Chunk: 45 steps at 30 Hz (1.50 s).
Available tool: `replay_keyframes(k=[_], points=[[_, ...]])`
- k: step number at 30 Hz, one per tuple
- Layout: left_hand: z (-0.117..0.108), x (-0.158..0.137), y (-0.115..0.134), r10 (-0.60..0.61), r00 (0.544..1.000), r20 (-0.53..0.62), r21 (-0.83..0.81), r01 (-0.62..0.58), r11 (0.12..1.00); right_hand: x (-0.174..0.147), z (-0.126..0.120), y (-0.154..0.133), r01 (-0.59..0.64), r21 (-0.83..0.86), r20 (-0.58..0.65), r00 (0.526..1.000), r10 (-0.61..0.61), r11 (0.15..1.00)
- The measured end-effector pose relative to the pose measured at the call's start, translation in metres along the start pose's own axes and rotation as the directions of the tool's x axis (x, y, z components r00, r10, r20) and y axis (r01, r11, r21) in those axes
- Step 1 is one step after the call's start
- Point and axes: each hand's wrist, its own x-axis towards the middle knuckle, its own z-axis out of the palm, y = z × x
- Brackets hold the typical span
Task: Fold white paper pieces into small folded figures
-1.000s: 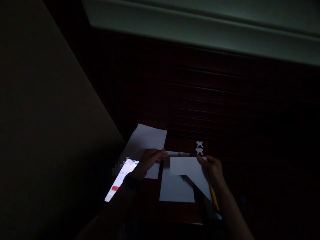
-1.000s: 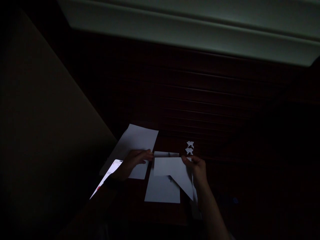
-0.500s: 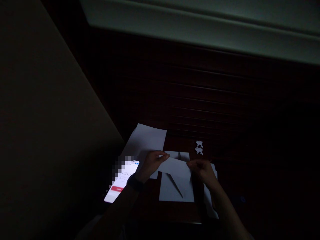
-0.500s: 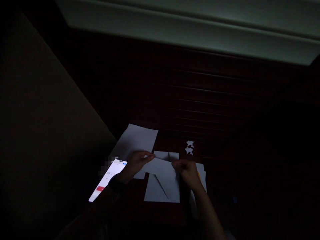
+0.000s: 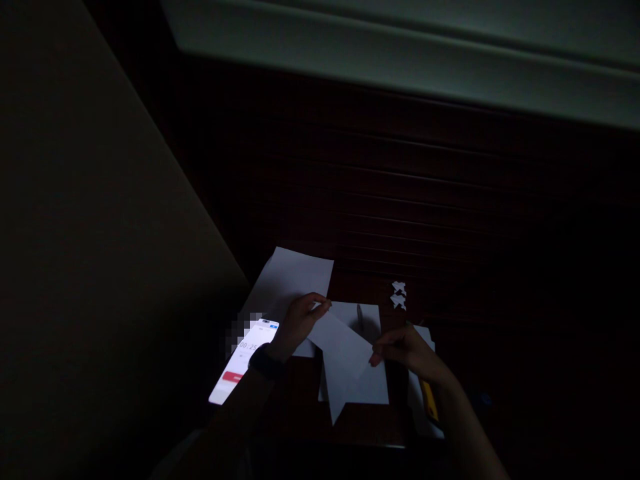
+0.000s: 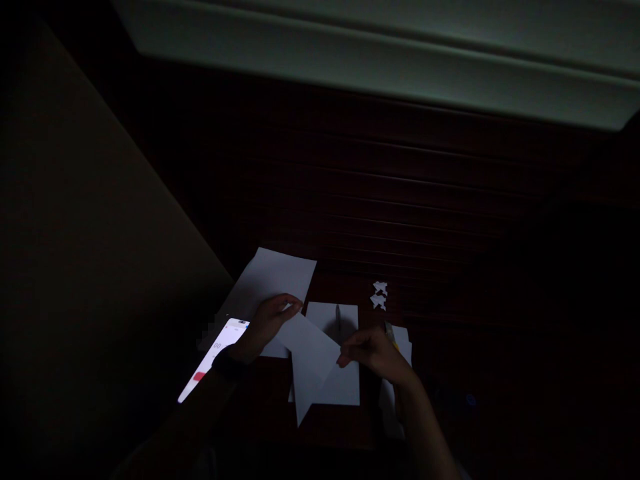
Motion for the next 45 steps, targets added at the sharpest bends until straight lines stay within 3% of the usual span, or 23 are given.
replay_keyframes(k=[6, 13, 16, 19, 22, 26, 45], points=[[0.005, -0.001, 0.000, 0.015, 1.000, -0.009, -0.005, -0.015, 1.000, 0.007, 0.005, 0.002, 0.068, 0.009, -0.288, 0.956, -0.063, 0.998], [0.008, -0.005, 0.005, 0.008, 0.997, 0.072, -0.021, -0.007, 1.000, 0.020, 0.018, 0.016, -0.034, -0.159, -0.344, 0.939, -0.023, 0.987], [0.003, -0.006, 0.009, 0.009, 0.982, 0.186, 0.013, -0.012, 1.000, 0.019, 0.014, 0.022, -0.022, -0.155, -0.327, 0.945, -0.030, 0.988], [0.000, -0.009, 0.011, 0.029, 0.945, 0.327, 0.094, -0.063, 0.994, 0.018, 0.013, 0.025, -0.016, -0.226, -0.254, 0.966, -0.043, 0.974], [0.005, -0.014, 0.010, 0.050, 0.877, 0.479, 0.176, -0.152, 0.973, 0.018, 0.018, 0.024, 0.008, -0.286, -0.173, 0.983, -0.060, 0.958], [0.014, -0.020, 0.007, 0.055, 0.784, 0.619, 0.147, -0.184, 0.972, 0.019, 0.028, 0.019, 0.042, -0.344, -0.129, 0.987, -0.091, 0.938], [0.010, -0.021, 0.014, 0.007, 0.777, 0.629, 0.049, -0.049, 0.998, 0.017, 0.019, 0.020, -0.011, -0.258, -0.281, 0.958, -0.064, 0.966]])
